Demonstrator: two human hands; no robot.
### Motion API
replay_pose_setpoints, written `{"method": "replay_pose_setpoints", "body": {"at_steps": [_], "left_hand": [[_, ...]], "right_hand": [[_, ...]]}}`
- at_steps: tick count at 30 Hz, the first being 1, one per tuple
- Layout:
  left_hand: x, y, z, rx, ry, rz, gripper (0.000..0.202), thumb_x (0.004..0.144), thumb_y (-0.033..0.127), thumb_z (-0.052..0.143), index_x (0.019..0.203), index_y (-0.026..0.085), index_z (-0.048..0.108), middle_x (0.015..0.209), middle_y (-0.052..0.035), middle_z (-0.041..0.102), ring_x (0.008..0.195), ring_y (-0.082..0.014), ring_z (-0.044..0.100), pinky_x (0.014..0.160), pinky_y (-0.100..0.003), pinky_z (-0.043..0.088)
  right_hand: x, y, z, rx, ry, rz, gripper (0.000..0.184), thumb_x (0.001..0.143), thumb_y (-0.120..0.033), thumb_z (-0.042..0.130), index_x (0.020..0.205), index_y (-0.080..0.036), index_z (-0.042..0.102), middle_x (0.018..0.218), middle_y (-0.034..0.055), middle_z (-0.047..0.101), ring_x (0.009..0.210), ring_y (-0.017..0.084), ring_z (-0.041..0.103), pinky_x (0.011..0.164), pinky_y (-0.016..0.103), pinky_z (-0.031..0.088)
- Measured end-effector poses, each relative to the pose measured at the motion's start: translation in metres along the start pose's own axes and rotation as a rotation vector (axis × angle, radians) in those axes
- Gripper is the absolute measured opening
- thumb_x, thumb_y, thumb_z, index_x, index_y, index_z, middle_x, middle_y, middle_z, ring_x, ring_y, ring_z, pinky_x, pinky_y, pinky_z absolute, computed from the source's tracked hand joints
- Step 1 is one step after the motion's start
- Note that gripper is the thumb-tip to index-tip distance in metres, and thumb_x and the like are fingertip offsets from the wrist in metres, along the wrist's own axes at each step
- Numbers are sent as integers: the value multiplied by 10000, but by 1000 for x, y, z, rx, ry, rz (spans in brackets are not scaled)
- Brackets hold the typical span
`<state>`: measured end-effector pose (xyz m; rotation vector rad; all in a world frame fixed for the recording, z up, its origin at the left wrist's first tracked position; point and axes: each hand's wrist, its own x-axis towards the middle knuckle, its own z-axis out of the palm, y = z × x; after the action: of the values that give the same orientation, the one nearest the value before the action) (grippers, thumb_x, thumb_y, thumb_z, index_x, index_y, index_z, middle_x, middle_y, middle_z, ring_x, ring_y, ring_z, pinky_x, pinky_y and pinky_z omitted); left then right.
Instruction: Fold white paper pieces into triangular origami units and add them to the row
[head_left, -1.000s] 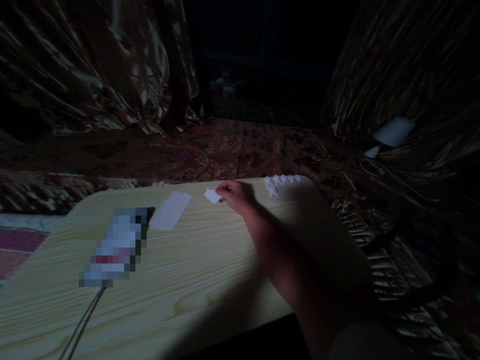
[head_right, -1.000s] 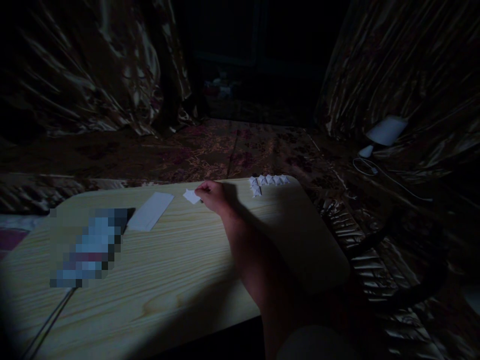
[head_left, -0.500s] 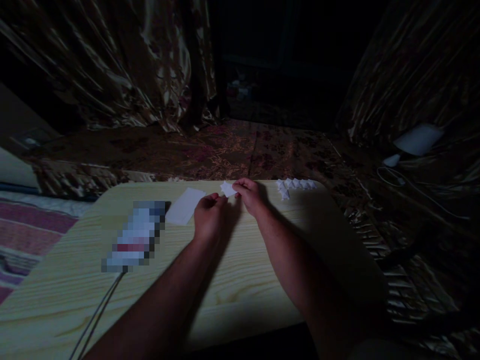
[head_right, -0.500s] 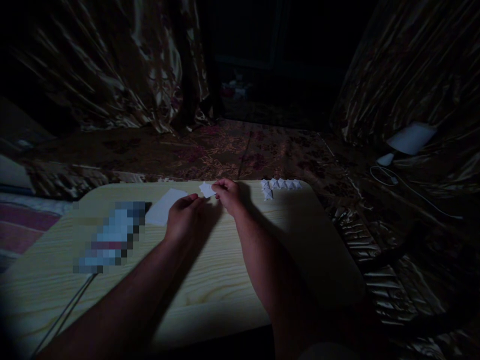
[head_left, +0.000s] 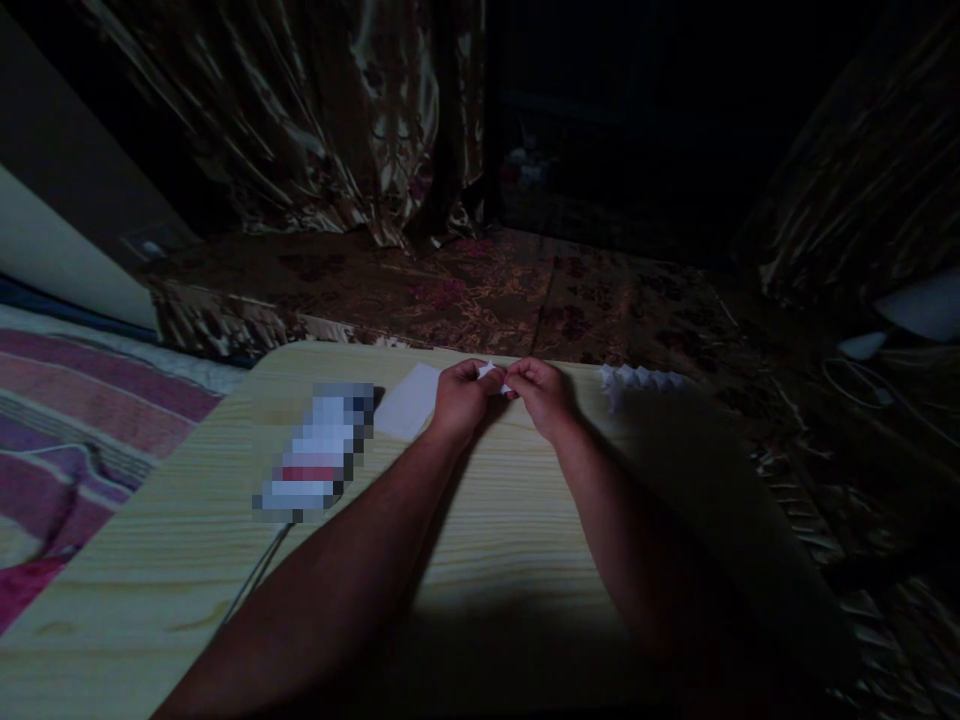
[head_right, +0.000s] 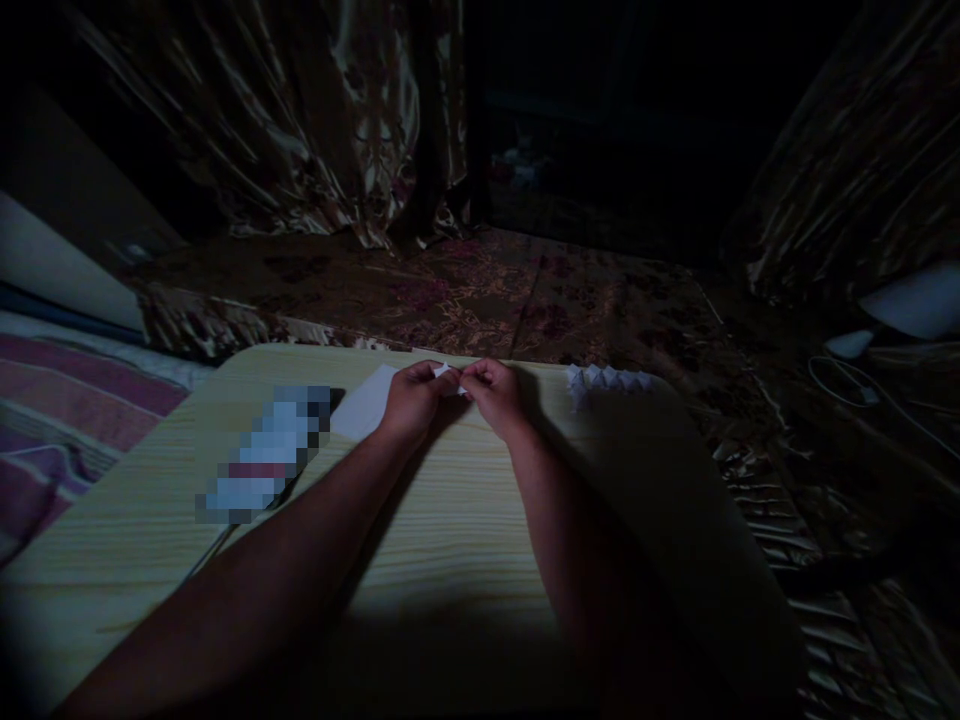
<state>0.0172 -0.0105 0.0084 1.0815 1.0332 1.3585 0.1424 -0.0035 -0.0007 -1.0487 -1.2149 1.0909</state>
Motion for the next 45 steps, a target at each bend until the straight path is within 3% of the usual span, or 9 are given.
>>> {"method": "replay_pose_setpoints", "body": {"at_steps": [8,26,32,37,45], "left_hand": [[3,-4,-3,38,55,78,222,647,357,712,676,146,647,605,-1,605,534,-96,495,520,-223,375],[4,-7,-4,47,71,104,207,671,341,700,662,141,648,581,-1,591,512,-97,484,500,-223,366],[2,-7,-3,83,37,125,237,678,373,704,732,145,670,667,-16,640,576,-109,528,550,-223,400],[3,-8,-3,81,45,106,227,666,354,709,703,140,641,622,-4,602,534,-96,486,500,-215,360],[4,-7,-2,30,35,106,184,649,302,717,678,144,628,609,4,602,529,-91,494,502,-209,368]], "right_hand": [[-3,1,1,-45,-2,-53,81,662,-246,636,672,-177,595,594,-15,581,557,101,533,561,238,421],[-6,-6,2,-55,14,-15,104,642,-247,665,633,-168,599,538,-36,568,512,90,500,523,229,386],[-3,-2,1,-12,86,-12,101,642,-251,665,651,-168,608,552,-38,578,519,96,516,532,234,412],[-2,0,2,32,111,-15,127,646,-276,679,674,-168,619,602,-29,606,544,96,536,548,232,441],[-1,3,1,57,43,-6,135,658,-288,672,705,-176,611,618,-31,596,582,103,542,537,226,459]]}}
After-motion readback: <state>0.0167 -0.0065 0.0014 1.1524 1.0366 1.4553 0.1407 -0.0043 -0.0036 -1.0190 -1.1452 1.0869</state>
